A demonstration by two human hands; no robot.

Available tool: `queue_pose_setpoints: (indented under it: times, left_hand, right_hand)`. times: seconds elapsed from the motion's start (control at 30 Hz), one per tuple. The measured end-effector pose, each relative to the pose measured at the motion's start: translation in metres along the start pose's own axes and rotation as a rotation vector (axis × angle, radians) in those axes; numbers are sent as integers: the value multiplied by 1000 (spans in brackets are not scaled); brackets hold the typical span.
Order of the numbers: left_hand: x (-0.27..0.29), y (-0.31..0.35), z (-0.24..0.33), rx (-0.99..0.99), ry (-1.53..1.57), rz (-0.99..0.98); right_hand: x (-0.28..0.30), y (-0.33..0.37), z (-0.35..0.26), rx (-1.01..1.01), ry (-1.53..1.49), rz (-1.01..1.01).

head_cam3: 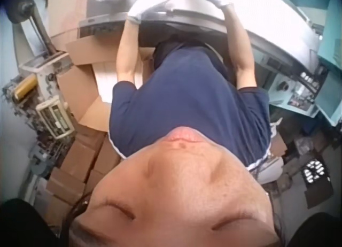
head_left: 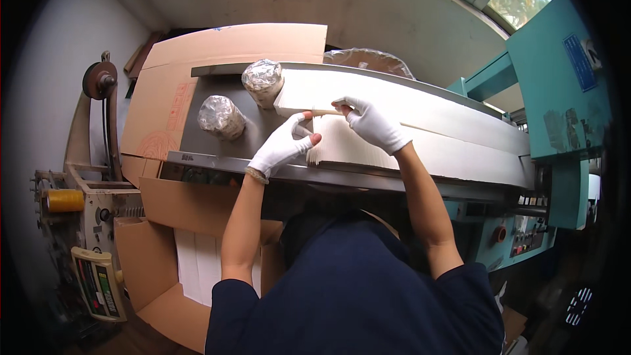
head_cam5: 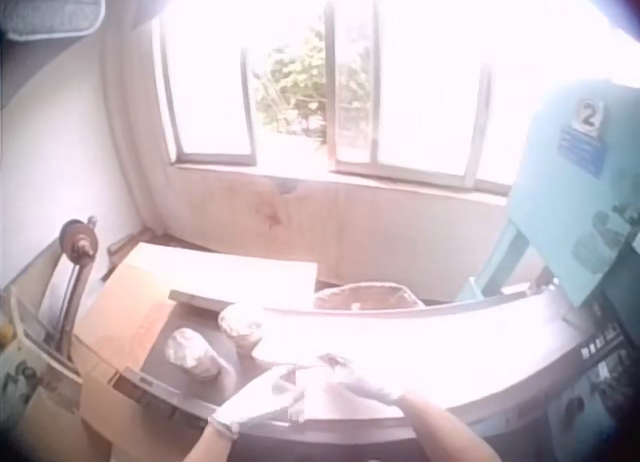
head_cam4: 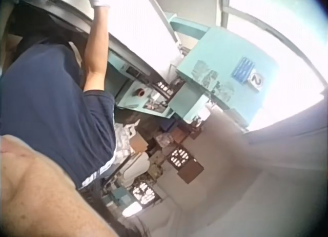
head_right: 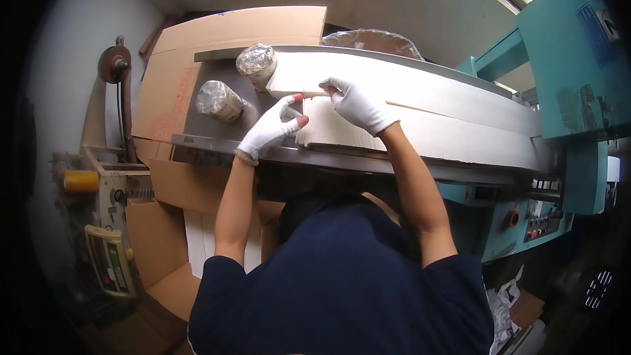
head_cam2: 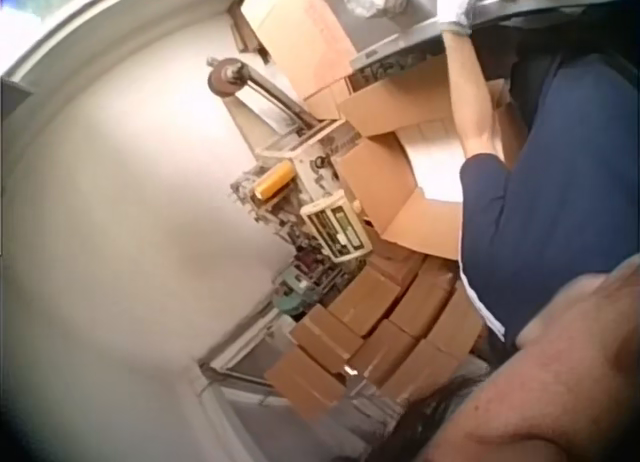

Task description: The recorder is seen taking stacks of paper from a machine conveyor and neatly packing them into a large cardboard box.

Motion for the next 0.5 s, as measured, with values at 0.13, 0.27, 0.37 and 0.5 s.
queue_pose_setpoints:
  times: [0.13,0.27,0.37,0.5]
  left_hand:
    - [-19,32,3,-123,-447,209]
    - [-17,24,9,-174,-545,248]
    - [-10,19,11,-242,-520,245]
    - [-15,20,14,-320,-496,172]
  right_hand:
    - [16,17,6,-26,-54,103]
    - [21,19,1,-94,-24,124]
    - [19,22,-1,-80,16,147]
    - [11,20,0,-40,14,178]
Point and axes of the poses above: each hand's wrist, its own y-axis away from the middle knuckle, its own x-axis out of the back of the hand, z = x × y, the point moved 2 cm from there along -y, towards the middle knuckle, and after that the axes turned 8 degrees about -z, right-handed, at the moved point
